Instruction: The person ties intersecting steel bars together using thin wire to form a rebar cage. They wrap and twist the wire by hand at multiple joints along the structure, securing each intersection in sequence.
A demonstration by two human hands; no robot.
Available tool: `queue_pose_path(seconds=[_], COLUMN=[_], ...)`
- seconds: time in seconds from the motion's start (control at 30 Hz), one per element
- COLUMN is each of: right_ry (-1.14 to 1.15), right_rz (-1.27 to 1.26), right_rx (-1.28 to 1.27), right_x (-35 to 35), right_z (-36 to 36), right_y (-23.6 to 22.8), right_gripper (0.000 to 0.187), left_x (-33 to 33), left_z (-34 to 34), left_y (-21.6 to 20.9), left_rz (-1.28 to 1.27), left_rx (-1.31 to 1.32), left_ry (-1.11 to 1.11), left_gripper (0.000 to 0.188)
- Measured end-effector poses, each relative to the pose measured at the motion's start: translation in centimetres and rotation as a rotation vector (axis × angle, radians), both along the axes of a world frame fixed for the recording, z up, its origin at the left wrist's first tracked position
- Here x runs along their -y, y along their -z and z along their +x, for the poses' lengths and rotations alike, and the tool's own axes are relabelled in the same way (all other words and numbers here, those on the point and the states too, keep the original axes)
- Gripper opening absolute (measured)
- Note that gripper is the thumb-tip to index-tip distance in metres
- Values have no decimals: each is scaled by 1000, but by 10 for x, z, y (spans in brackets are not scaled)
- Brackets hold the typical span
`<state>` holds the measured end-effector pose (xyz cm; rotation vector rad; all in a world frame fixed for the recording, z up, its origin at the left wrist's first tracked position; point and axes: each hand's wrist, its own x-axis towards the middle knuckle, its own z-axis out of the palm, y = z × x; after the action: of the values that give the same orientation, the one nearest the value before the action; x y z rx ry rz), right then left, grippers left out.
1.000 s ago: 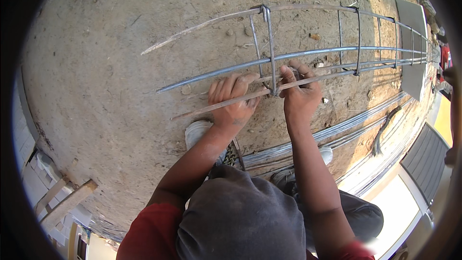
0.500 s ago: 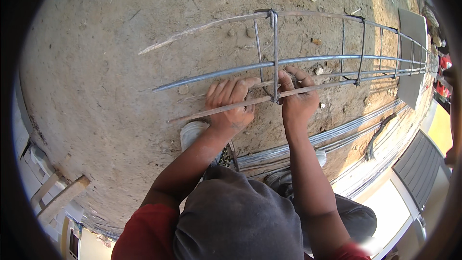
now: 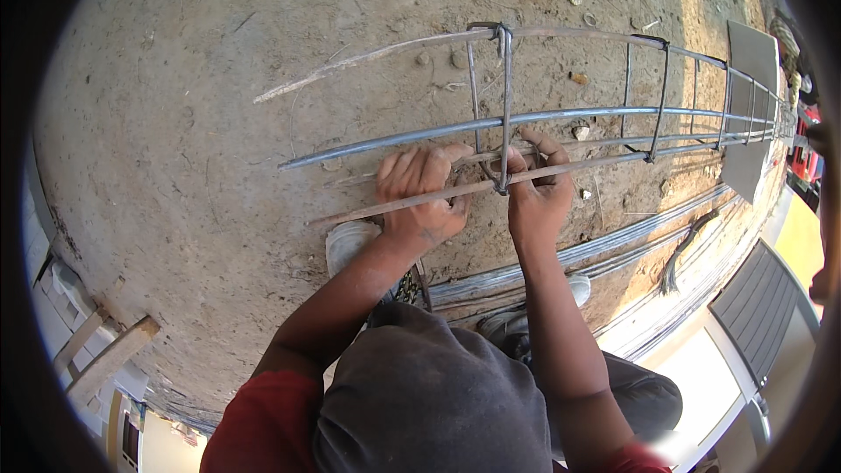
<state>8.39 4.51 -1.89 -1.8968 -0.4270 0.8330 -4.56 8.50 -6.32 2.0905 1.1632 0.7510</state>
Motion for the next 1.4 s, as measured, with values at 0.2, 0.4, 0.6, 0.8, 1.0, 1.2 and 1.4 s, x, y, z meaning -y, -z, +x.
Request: queue_pose_path(seconds=[0.2, 0.4, 0.6, 0.8, 1.0, 1.2, 1.4], right_ry=[22, -55, 66, 91, 172, 48, 24], right_rz=[-125, -31, 157, 71, 166, 181, 169], right_rx=[-97, -217, -523, -457, -728, -980, -868], right_x=[2, 15, 44, 50, 43, 44, 44], right_z=[13, 26, 26, 11, 12, 21, 26], right_y=[-12, -7, 10, 21, 15, 16, 23], right_gripper=[27, 31, 28, 21, 13, 11, 8], left_x=[3, 4, 4, 3, 1, -1, 3], left_z=[0, 5, 7, 5, -1, -4, -3], left_y=[-2, -4, -2, 0, -4, -3, -3], left_rz=[32, -6, -29, -85, -79, -92, -121], left_rx=[-33, -61, -101, -72, -12, 3, -24], left_ry=[-10, -38, -42, -1, 53, 74, 62], left_gripper=[30, 28, 24, 29, 34, 38, 42])
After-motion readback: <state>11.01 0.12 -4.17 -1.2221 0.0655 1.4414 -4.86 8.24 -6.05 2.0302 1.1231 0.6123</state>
